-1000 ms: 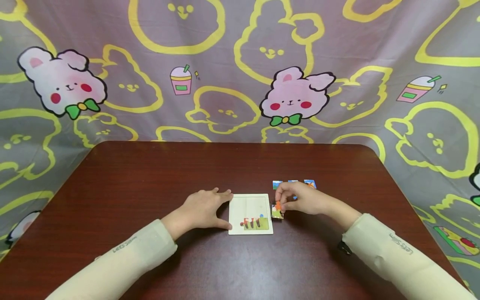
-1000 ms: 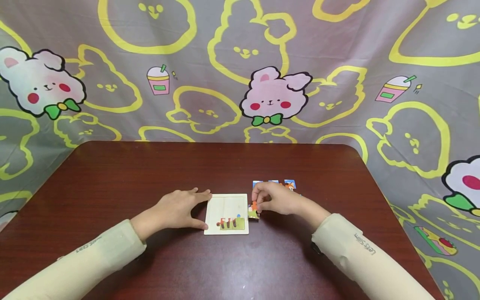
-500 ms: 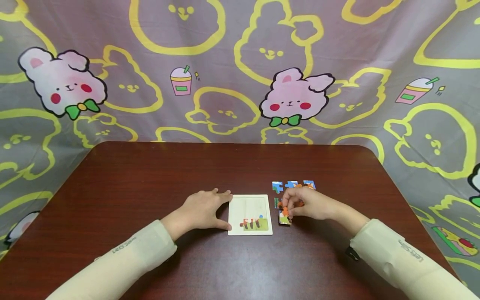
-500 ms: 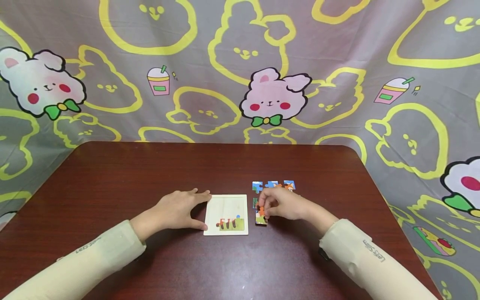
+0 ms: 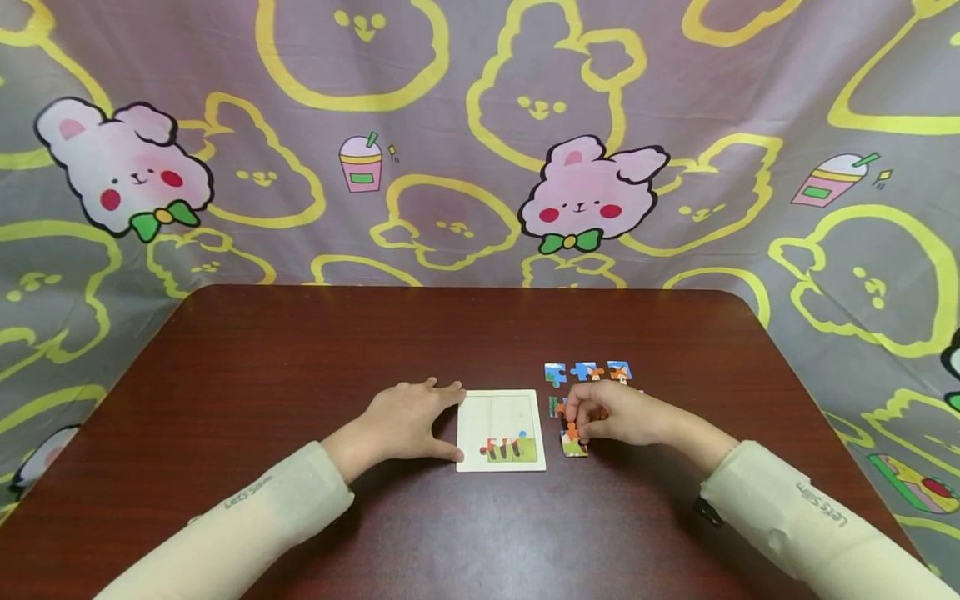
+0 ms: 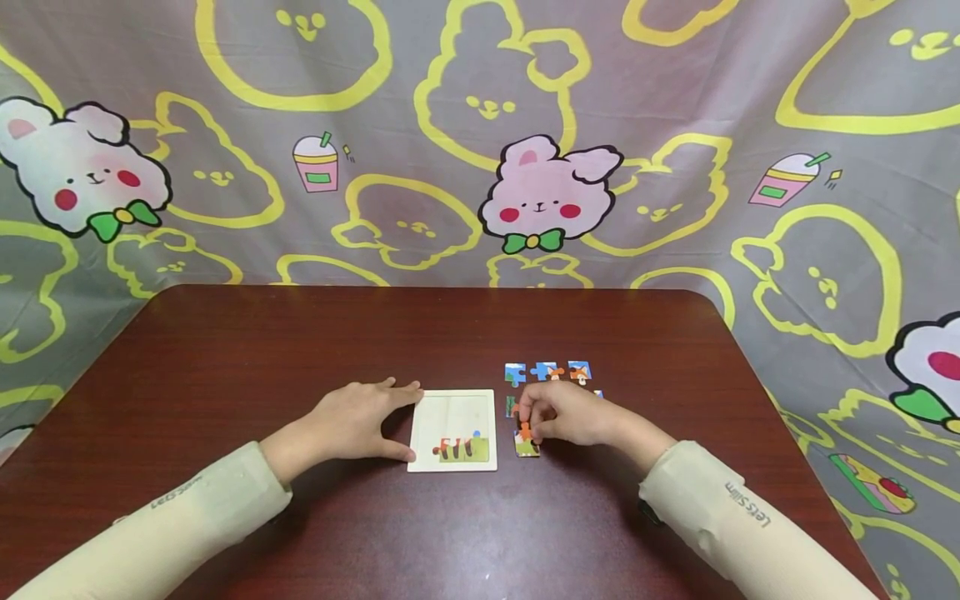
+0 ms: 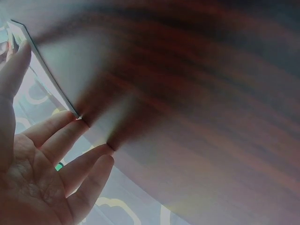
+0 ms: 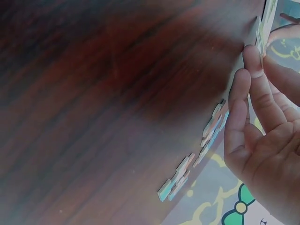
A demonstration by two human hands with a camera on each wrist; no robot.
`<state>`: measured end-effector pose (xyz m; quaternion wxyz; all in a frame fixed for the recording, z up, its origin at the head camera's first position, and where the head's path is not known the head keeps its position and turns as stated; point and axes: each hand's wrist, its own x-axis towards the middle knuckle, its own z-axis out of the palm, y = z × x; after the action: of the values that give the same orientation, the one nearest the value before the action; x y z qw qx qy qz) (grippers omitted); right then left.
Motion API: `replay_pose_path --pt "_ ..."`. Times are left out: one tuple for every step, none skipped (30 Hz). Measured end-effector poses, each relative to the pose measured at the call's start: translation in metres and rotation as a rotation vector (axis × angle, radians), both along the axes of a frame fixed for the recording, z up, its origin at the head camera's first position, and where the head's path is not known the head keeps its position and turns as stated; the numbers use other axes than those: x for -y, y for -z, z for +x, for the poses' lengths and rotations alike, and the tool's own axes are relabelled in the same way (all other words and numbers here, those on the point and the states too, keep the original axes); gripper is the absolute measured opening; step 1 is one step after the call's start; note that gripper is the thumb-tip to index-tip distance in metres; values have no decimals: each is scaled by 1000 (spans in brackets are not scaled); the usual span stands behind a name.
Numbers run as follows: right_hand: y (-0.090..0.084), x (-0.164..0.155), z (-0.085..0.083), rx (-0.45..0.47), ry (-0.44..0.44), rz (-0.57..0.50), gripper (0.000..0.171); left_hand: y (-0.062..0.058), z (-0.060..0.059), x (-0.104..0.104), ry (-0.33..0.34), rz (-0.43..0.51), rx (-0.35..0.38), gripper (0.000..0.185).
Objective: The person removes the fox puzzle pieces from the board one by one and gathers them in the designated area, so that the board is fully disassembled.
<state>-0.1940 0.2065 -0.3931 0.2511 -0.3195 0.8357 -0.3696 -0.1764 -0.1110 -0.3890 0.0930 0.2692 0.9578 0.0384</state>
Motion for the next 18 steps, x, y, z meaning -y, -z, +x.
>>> replay_pose_path --pt "0 0 0 -1 2 1 14 0 0 0 0 0 1 83" --pt "-1 0 1 -4 2 2 14 0 0 0 0 1 1 83" --pt "-1 0 1 -7 3 3 15 0 0 0 0 1 0 83" --pt "-1 1 1 -10 5 4 15 0 0 0 2 2 -1 83" --pt "-1 0 2 -16 3 4 15 0 0 1 4 3 -3 83" --pt "-2 0 2 -22 3 9 15 0 0 1 6 3 -5 83" --pt "-2 0 2 -29 3 15 15 1 0 1 8 5 -7 83" --pt "-2 0 2 -40 1 22 15 0 0 1 9 5 -10 83" --pt "-3 -1 2 -53 1 31 15 1 -1 1 11 6 -12 83" --pt "-3 -1 2 -66 -1 37 15 1 -1 1 12 6 -14 83" --pt "-3 -2 2 -79 -5 42 15 1 -1 1 13 6 -14 83" --pt "-4 -3 2 -92 -3 57 15 1 -1 1 13 7 -15 83" --pt "-4 -4 2 -104 -1 66 15 1 -1 1 13 7 -15 83" --pt "-5 -5 2 -118 0 77 15 1 0 1 13 7 -13 83" --pt "-5 -6 1 -130 3 86 15 1 0 2 12 7 -11 83" --pt "-6 -7 1 -139 4 90 15 1 0 2 11 7 -9 83" --pt "-7 -7 1 -153 4 94 15 1 0 2 10 7 -7 83" --pt "-8 -7 0 -164 6 99 15 1 0 2 9 8 -6 83"
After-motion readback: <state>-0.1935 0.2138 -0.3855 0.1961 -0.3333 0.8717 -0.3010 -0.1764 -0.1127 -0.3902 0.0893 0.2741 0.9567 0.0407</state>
